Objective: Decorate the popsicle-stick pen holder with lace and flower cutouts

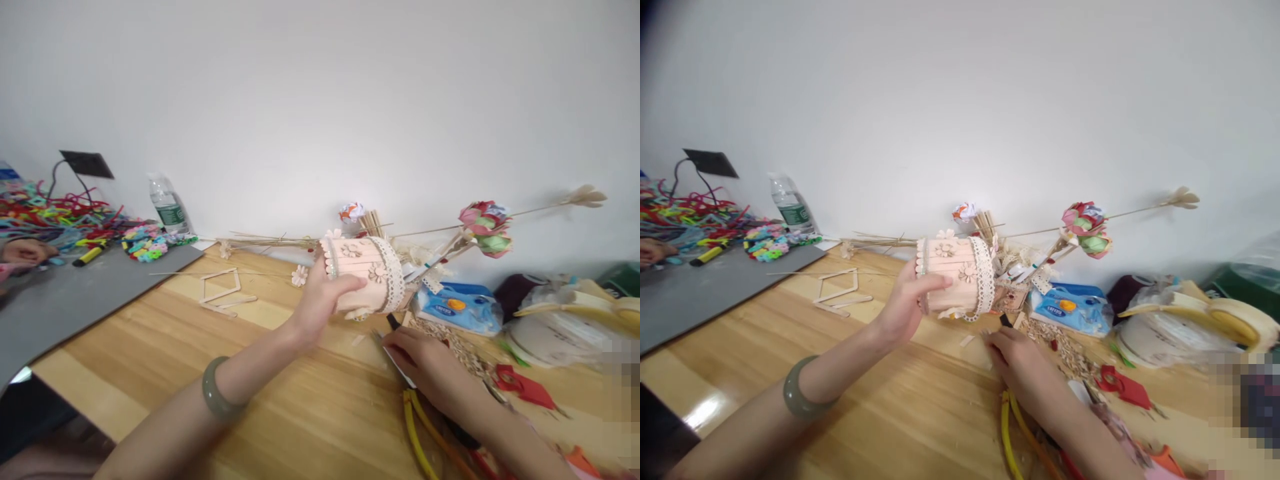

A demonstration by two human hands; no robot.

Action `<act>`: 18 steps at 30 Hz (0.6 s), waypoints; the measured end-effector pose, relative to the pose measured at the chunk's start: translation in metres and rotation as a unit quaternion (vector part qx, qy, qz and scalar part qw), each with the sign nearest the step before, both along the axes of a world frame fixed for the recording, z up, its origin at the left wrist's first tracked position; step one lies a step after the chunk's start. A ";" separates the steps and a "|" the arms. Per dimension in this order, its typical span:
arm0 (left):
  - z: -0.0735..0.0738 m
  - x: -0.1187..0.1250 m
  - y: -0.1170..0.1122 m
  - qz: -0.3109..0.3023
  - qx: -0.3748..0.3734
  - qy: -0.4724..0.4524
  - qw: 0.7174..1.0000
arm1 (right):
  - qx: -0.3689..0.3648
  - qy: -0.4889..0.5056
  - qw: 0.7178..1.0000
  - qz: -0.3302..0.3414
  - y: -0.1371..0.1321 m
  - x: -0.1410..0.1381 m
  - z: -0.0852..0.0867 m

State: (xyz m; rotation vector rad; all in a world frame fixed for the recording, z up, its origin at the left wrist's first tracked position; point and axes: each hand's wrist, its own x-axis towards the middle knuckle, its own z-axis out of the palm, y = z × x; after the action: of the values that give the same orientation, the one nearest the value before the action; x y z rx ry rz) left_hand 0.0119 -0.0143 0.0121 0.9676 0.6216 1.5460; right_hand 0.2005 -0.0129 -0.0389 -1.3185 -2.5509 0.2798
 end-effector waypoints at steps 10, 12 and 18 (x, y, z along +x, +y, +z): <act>-0.005 0.021 -0.019 -0.028 -0.021 0.010 0.999 | 0.265 0.190 0.941 -0.097 -0.043 0.024 0.046; -0.007 0.027 -0.026 -0.038 -0.039 0.003 0.999 | 0.282 0.191 0.937 -0.080 -0.049 0.020 0.051; -0.016 0.037 -0.041 -0.051 -0.053 0.004 0.997 | 0.312 0.211 0.924 -0.068 -0.055 0.009 0.048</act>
State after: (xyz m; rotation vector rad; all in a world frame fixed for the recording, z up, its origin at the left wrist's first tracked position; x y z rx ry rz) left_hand 0.0484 -0.0549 -0.0036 0.9107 0.6439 1.4067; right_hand 0.2097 -0.0679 0.0089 -1.0340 -1.9327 -0.2428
